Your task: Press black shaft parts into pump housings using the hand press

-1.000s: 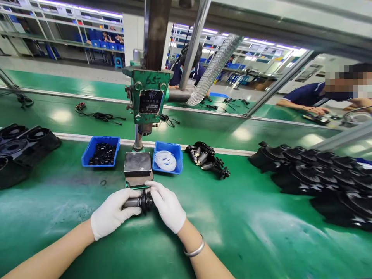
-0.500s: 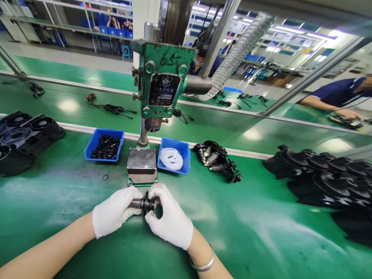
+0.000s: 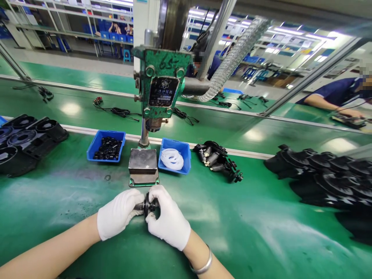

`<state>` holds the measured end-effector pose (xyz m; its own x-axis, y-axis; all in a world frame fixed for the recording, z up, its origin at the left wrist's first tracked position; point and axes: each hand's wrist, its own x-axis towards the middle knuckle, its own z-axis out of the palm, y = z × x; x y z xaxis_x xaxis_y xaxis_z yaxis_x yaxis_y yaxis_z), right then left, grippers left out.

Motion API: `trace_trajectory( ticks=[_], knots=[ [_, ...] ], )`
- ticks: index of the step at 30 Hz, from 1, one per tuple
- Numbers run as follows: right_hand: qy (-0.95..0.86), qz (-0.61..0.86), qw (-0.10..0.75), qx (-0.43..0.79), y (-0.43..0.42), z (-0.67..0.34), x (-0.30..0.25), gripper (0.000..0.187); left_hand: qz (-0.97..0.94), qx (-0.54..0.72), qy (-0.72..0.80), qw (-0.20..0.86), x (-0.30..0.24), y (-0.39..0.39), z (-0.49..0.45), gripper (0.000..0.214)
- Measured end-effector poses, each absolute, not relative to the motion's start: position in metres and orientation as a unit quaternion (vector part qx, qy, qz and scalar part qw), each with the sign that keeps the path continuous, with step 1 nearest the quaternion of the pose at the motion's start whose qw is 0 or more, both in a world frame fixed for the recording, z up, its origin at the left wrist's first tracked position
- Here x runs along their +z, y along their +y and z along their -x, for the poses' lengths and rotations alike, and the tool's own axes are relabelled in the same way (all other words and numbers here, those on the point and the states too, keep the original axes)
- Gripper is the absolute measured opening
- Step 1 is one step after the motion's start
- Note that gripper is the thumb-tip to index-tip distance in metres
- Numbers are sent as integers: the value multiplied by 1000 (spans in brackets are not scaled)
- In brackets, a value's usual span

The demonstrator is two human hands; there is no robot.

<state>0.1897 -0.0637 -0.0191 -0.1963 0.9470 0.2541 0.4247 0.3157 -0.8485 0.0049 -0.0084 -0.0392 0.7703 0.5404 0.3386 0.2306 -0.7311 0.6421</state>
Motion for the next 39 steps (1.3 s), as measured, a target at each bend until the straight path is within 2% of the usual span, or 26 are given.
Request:
trace_trajectory(
  ticks=[2,4,7,9,12,16,18,21,23,26,28,30,35,39],
  knots=[
    [-706,503,408,286,-64,-187,-18,34,-874,255,244,334,-41,-6,-6,13],
    [-699,526,413,256,-63,-187,-18,33,-848,245,311,353,-40,-4,-8,31],
    [-663,555,433,254,-61,-187,-21,31,-839,226,399,293,-30,-3,-12,51],
    [-646,562,439,272,-60,-186,-24,30,-877,171,399,204,-19,-6,-17,45],
    [-661,559,417,277,-62,-178,-24,29,-920,30,377,103,-3,-10,-27,22],
    [-741,510,384,206,-70,-172,-19,29,-920,-57,373,111,3,-2,-35,18],
    [-771,480,381,173,-73,-176,-18,28,-917,-81,371,119,4,8,-29,25],
    [-742,479,437,170,-70,-190,-17,30,-903,-77,414,85,8,21,-4,36],
    [-663,485,522,230,-65,-199,-16,29,-880,-51,470,39,16,32,18,44],
    [-501,445,610,423,-56,-207,-12,21,-836,-16,548,-22,33,57,50,53],
    [-405,404,621,535,-53,-206,-11,27,-818,3,573,-53,45,80,61,45],
    [-344,372,628,591,-52,-204,-11,36,-817,9,572,-73,52,106,63,31],
    [-268,304,638,655,-53,-202,-17,41,-842,-68,530,-71,46,157,46,16],
    [-238,252,632,693,-51,-206,-16,47,-844,-111,519,-81,38,168,37,20]
  ],
)
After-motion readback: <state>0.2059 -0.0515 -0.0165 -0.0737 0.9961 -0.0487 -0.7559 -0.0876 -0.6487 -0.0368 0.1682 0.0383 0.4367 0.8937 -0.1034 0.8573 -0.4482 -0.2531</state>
